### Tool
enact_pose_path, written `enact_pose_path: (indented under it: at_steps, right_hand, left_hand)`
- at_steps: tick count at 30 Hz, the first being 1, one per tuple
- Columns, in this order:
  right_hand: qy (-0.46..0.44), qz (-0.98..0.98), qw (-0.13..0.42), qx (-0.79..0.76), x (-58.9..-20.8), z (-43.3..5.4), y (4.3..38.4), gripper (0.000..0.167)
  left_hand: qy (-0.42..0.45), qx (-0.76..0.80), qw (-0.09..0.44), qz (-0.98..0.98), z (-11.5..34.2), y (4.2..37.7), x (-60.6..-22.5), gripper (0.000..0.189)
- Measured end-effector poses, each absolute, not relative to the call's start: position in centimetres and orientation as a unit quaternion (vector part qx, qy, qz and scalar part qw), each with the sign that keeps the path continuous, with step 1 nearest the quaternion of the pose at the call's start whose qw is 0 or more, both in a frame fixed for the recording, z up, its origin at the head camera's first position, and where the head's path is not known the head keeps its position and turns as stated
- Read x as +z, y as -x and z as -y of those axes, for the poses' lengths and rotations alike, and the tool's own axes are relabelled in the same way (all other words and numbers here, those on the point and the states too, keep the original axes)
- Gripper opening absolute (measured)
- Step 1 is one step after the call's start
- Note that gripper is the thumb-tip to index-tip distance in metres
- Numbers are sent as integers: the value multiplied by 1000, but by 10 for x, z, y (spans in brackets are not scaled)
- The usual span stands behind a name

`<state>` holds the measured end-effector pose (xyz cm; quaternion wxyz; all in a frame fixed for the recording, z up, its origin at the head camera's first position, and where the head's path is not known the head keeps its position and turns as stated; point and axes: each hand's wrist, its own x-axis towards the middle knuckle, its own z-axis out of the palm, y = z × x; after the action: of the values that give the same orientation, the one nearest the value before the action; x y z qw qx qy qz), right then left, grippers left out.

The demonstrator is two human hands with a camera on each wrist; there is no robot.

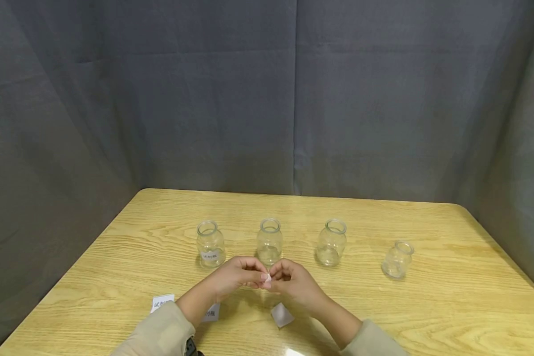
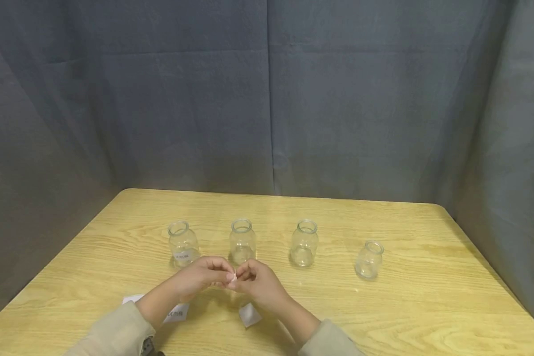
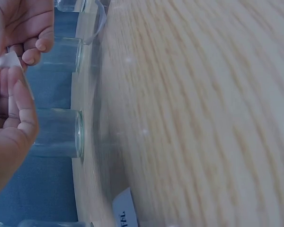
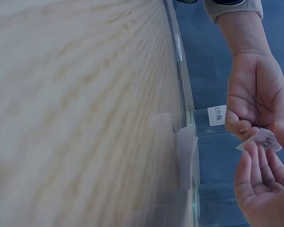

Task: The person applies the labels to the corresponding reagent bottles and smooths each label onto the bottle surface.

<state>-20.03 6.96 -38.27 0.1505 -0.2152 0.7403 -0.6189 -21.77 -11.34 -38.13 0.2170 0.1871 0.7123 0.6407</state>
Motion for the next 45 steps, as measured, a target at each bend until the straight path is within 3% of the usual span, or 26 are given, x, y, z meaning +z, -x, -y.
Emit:
enact_pose_path:
  at_steps: [8, 15, 39, 45]
  right_hand:
    - [215, -727, 158, -633, -379, -75, 199, 16]
    - [220, -723, 150, -637, -376, -79, 199, 27]
    - [231, -705, 235, -628, -379, -91, 205, 27]
    - [247, -705, 232, -623, -378, -93, 204, 22]
  left_hand:
    - [-187, 646, 215, -708, 113, 217, -381, 19]
    - [-160, 647, 217, -713, 114, 216, -380, 9]
    - [-144, 640, 218, -722, 118, 212, -381, 7]
    - [-146, 638, 215, -725, 121, 212, -384, 7]
